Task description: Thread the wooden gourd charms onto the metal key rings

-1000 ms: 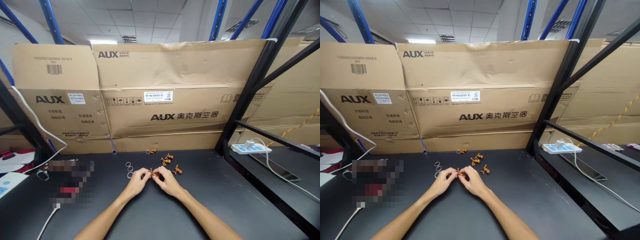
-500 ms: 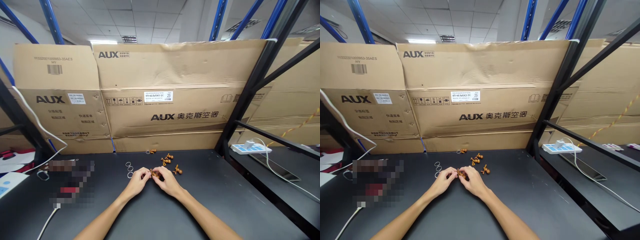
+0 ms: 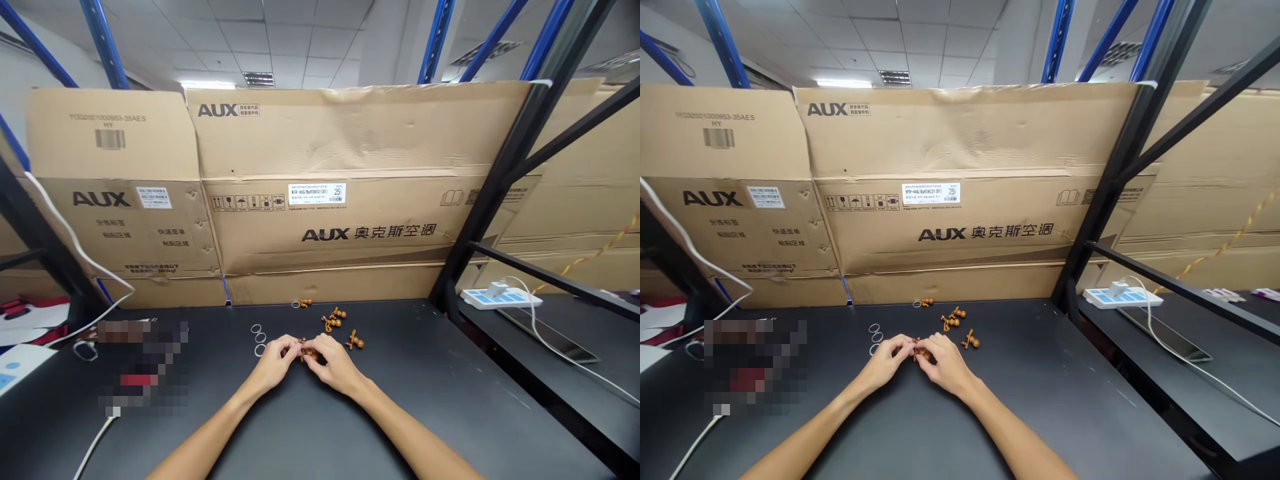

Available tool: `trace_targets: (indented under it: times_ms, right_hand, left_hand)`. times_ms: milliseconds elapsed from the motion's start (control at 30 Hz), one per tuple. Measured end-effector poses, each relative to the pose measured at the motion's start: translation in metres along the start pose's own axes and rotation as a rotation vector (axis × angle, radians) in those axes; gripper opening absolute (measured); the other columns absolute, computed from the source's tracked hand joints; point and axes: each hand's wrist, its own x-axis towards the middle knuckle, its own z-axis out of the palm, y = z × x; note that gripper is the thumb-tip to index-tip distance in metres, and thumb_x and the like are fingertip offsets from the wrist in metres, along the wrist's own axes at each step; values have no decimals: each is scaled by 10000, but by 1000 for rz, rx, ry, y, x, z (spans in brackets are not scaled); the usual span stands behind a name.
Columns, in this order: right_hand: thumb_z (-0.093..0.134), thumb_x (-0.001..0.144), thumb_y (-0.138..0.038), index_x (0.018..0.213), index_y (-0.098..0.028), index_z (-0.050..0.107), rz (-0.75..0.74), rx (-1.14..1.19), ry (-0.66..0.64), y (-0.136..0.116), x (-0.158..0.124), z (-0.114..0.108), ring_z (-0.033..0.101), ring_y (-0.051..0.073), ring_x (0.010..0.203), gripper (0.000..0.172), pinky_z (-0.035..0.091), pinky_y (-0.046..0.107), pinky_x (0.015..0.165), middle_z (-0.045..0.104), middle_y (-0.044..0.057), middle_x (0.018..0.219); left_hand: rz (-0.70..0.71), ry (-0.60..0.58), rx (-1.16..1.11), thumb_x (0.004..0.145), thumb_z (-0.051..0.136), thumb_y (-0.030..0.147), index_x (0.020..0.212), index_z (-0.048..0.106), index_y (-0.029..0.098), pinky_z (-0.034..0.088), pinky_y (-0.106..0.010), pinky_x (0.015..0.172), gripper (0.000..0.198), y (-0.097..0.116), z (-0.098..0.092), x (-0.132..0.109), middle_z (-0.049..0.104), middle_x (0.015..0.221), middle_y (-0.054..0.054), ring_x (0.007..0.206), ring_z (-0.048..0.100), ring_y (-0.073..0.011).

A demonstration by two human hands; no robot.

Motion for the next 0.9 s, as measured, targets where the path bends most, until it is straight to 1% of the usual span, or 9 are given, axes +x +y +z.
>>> trace_targets:
  times_ms: [200,333,500,600,667,800,900]
  right_hand:
    - [554,853,-211,946,-215,633,-16,-42,36,2,0,2,528,183,725,121,422,304,681,626,33,755]
    - [526,883,-236,957,-208,645,-84,-145,48,4,-1,4,509,186,717,143,404,316,676,608,47,748]
    - [464,922,-227,992,-204,656,-157,-267,27,1,0,2,498,189,713,206,389,329,668,605,64,750]
    - [471,925,-230,1045,-213,647,-183,-265,27,0,1,1,509,192,720,214,387,333,670,613,68,764]
    - [478,926,-232,1058,-222,643,-187,-241,32,0,0,1,521,193,732,211,387,335,677,619,72,784]
    - [466,932,-233,1013,-220,646,-190,-222,19,1,-1,2,531,198,758,198,393,341,696,633,79,823]
    - [455,933,-228,983,-216,643,-188,-241,6,2,-1,3,530,198,763,194,395,340,696,637,79,831]
  left_hand:
    - [12,-4,-10,886,489,412,675,618,169,450,-296,820,347,-2,0,0,645,919,-66,839,584,-183]
    - [-7,14,-28,884,490,432,652,609,169,456,-300,821,370,0,0,0,642,904,-65,825,585,-179]
    - [-25,17,-53,879,487,455,645,597,163,459,-288,797,391,3,-1,1,640,877,-64,814,588,-179]
    - [-36,13,-69,876,482,467,660,607,162,462,-283,787,395,3,-2,1,642,868,-65,810,591,-180]
    - [-49,8,-77,877,476,474,704,622,164,467,-279,771,384,3,-2,1,645,854,-60,785,590,-176]
    - [-64,2,-71,875,479,465,785,634,163,464,-276,751,351,3,-2,2,641,819,-46,754,586,-172]
    - [-55,5,-78,876,483,443,750,628,163,460,-271,761,340,1,-2,2,640,829,-44,766,588,-169]
